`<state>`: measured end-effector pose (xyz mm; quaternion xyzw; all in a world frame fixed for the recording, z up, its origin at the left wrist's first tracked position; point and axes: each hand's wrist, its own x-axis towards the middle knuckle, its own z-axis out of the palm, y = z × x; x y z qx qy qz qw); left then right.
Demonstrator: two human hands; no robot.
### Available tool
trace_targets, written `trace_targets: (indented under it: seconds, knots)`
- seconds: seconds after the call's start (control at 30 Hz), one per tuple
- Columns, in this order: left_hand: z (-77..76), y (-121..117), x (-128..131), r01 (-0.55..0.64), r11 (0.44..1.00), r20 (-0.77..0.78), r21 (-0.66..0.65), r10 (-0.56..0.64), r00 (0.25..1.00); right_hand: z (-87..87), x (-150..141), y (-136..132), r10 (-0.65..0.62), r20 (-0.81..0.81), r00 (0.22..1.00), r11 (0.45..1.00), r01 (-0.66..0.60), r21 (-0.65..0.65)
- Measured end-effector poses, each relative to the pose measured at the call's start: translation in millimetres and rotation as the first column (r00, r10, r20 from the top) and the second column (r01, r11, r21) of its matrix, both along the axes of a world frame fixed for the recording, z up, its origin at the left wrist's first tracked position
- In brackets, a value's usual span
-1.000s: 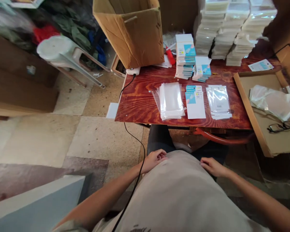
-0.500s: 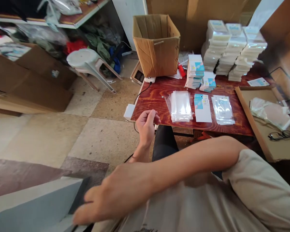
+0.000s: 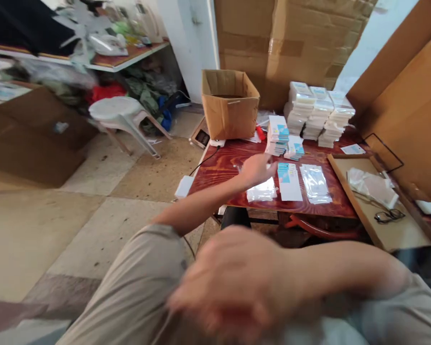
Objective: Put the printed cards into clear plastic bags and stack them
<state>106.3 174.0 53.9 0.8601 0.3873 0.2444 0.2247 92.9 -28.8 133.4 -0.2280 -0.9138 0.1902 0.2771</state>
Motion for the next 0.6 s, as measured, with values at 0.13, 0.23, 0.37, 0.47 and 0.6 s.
trace_targets:
  seconds: [0.13,0.23,0.37,0.47,0.6]
  knots:
    - [-68.1,16.2,-42.8,-0.22,0.963,-0.209,-0.158,0.185,0.96,-70.5,121.9,22.8,-0.616,0.084,0.783,0.787,0.609,0.098]
    - [-80.7,19.6,-52.8,-0.251,0.953,-0.07,-0.171,0.243,0.968,-108.3,147.4,62.0,-0.65,0.36,0.669,0.754,0.627,0.196]
    - [-71.7,10.8,-52.3,-0.236,0.935,0.107,-0.266,0.272,0.956,-127.3,138.8,103.7,-0.489,0.654,0.577,0.84,0.514,0.174]
    - [-70.1,-2.4,-56.1,-0.242,0.903,0.141,-0.355,0.308,0.941,-132.2,136.8,105.0,-0.401,0.74,0.541,0.862,0.497,0.104]
    - [-79.5,-17.8,-57.8,-0.272,0.864,0.185,-0.423,0.377,0.908,-137.6,142.3,91.1,-0.426,0.72,0.548,0.831,0.552,0.071]
